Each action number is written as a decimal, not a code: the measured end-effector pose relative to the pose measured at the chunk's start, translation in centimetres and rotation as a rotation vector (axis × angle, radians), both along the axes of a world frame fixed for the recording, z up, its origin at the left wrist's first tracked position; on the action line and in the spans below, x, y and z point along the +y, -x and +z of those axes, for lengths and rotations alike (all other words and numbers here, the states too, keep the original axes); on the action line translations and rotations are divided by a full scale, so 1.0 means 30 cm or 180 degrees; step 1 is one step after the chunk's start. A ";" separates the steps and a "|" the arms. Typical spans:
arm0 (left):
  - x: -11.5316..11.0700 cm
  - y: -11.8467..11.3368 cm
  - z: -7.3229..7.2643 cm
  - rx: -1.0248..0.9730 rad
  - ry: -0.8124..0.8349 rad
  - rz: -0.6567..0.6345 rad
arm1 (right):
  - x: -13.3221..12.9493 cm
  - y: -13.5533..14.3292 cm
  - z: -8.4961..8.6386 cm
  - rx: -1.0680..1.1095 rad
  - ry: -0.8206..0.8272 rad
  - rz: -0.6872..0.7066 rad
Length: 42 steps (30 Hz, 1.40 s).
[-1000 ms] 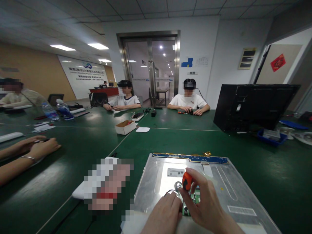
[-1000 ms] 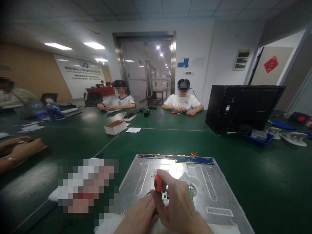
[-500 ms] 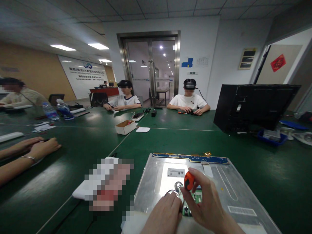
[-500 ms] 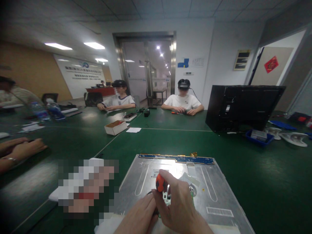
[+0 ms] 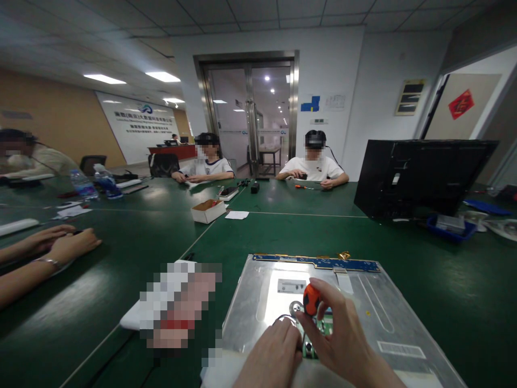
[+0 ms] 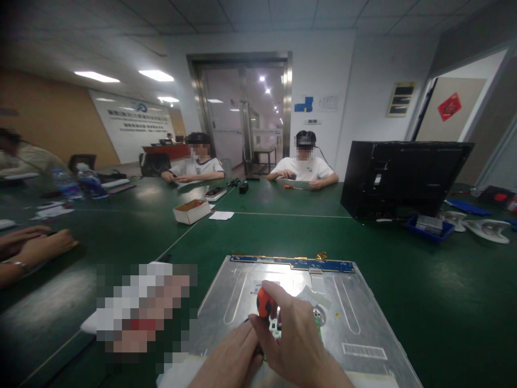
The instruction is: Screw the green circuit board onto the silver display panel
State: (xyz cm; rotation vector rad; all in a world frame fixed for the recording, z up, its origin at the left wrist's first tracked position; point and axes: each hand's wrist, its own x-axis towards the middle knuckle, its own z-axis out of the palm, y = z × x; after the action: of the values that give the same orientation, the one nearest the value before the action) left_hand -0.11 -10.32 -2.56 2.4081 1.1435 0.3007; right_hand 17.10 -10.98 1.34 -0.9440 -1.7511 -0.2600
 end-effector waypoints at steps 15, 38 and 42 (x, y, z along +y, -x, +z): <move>0.000 -0.009 0.000 0.0100 -0.0067 -0.0007 | -0.007 -0.001 0.005 -0.0008 0.0127 0.0077; -0.001 -0.009 0.005 0.0067 -0.0015 0.0055 | -0.009 -0.009 0.002 -0.0028 -0.0022 0.0090; 0.003 -0.007 -0.011 0.0047 -0.0101 0.0003 | -0.007 -0.007 0.008 0.0002 -0.0020 0.0108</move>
State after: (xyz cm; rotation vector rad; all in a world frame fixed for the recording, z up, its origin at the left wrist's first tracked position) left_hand 0.10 -10.23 -2.90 2.4413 1.1546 0.3039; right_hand 17.30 -11.20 1.58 -0.9091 -1.7632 -0.2430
